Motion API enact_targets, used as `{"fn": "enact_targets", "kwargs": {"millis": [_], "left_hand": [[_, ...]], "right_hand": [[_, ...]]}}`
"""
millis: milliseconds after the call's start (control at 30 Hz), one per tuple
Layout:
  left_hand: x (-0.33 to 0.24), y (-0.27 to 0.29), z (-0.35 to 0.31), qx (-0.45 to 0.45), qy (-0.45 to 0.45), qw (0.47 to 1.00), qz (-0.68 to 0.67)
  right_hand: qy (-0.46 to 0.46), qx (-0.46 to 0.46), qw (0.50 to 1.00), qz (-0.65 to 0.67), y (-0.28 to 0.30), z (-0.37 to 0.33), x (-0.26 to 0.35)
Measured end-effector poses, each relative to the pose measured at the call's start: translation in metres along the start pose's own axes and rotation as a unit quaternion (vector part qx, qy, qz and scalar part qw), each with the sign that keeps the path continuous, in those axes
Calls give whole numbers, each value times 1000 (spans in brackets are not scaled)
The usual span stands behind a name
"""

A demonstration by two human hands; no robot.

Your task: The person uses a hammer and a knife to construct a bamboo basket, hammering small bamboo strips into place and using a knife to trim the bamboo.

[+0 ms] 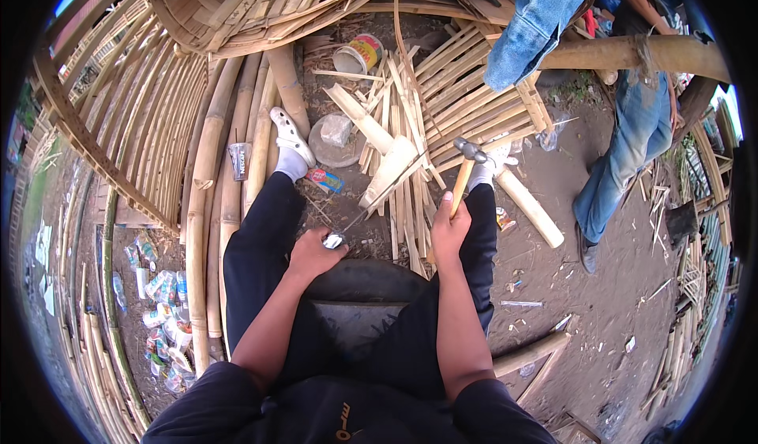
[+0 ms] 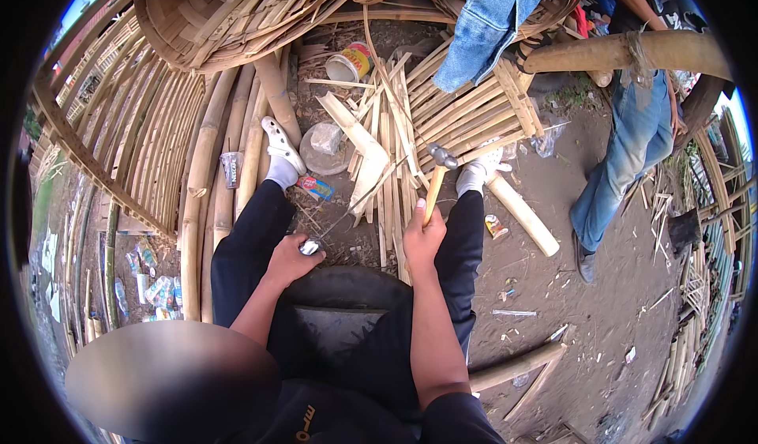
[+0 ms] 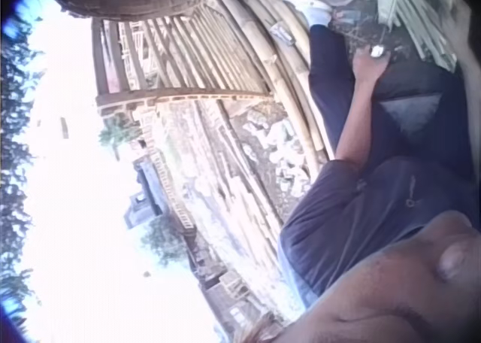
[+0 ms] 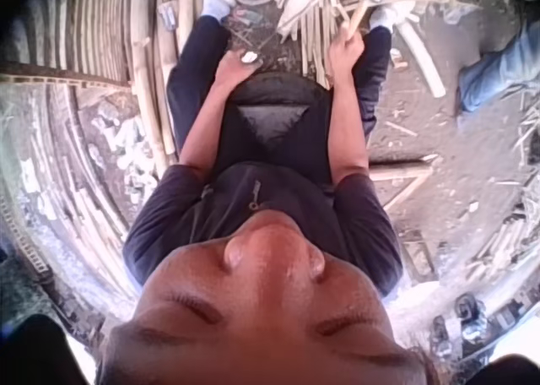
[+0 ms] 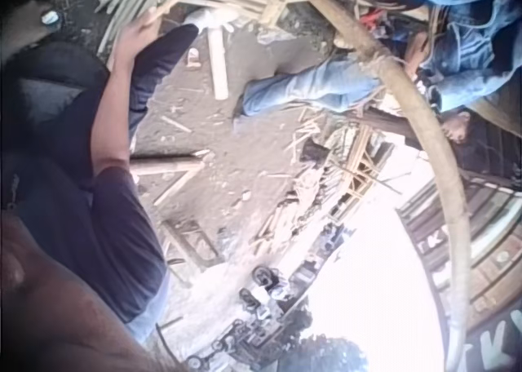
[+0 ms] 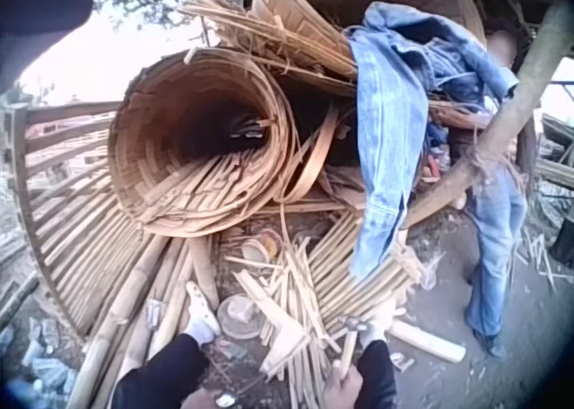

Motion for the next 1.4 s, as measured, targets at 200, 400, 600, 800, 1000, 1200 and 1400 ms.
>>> {"fn": "enact_targets", "kwargs": {"millis": [200,400,600,800,1000,1200,1400], "left_hand": [[20,-1,-1,62,28,996,59],[30,7,2,56,81,988,116],[54,13,6,68,110,988,82],[47,10,4,-19,29,990,134],[42,-2,5,-22,33,997,63],[44,-12,16,-32,29,996,72],[54,-23,22,43,91,993,66]], "right_hand": [[-46,106,977,-181,-1,-8,5],[-63,166,964,-199,-18,-21,-7],[-67,193,956,-210,-21,-23,-3],[-73,201,954,-210,-19,-23,-7],[-89,166,967,-172,-16,-20,-2],[-95,127,978,-137,-11,-14,-19],[-108,124,975,-148,-12,-12,-23]]}}
Point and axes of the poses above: each hand's wrist, its own z-axis towards the middle knuckle, its own y-axis out of the back of the hand, x = y × z, the point moved 4 cm from there along z, towards the middle knuckle, and after that the axes turned 5 degrees about -y, right-handed, at the moved point
